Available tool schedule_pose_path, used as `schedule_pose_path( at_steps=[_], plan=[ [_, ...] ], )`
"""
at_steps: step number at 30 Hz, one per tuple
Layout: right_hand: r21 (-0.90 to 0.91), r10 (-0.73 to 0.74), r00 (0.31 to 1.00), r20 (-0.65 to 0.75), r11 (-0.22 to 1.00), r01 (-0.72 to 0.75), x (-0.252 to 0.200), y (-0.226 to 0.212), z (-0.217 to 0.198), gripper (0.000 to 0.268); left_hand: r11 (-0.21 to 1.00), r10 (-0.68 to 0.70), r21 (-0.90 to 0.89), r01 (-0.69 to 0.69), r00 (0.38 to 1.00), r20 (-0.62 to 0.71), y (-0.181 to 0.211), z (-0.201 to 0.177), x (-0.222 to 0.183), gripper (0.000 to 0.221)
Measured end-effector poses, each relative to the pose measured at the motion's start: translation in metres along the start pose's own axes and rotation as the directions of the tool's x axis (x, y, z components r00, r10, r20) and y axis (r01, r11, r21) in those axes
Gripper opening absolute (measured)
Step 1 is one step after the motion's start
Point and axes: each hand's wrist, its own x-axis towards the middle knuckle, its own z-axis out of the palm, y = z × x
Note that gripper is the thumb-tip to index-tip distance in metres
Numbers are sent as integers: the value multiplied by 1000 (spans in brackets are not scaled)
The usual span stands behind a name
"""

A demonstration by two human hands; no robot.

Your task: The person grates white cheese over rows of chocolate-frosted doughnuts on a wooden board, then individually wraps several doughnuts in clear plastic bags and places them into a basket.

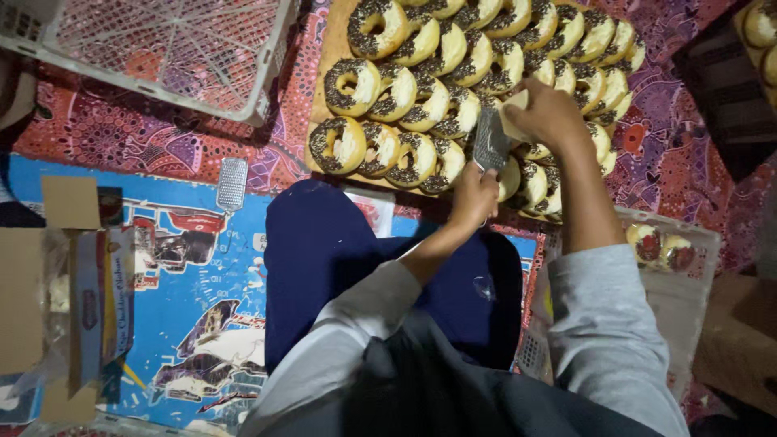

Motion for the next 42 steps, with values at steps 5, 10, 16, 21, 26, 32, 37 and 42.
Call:
schedule_pose_path(
  at_steps=[5,10,16,21,26,32,37,42],
  plan=[
    [-168,38,999,-31,985,-43,3,6,32,46,996,-62,-66,61,998,-7,-13,21,27,15],
    [-170,84,993,-83,981,-97,18,10,52,42,996,-81,-44,81,997,-5,-23,18,25,15],
    [-160,131,991,-15,978,-131,33,14,58,47,997,32,72,-33,999,9,-19,9,-22,15],
    [18,149,986,78,988,-151,20,31,26,59,996,-59,-62,67,990,125,-11,7,-74,14],
    [-75,67,997,30,995,-64,-10,48,-3,57,993,-85,-77,89,995,50,-14,38,-39,12],
    [-193,68,998,3,979,-66,-17,42,20,53,996,-71,-51,72,997,11,-19,63,7,16],
    [-200,115,992,-41,972,-121,2,46,45,49,997,-73,25,73,997,6,-36,60,10,17],
    [-201,121,991,-64,971,-132,20,65,66,48,999,-32,31,31,999,10,-56,58,3,16]
  ],
)
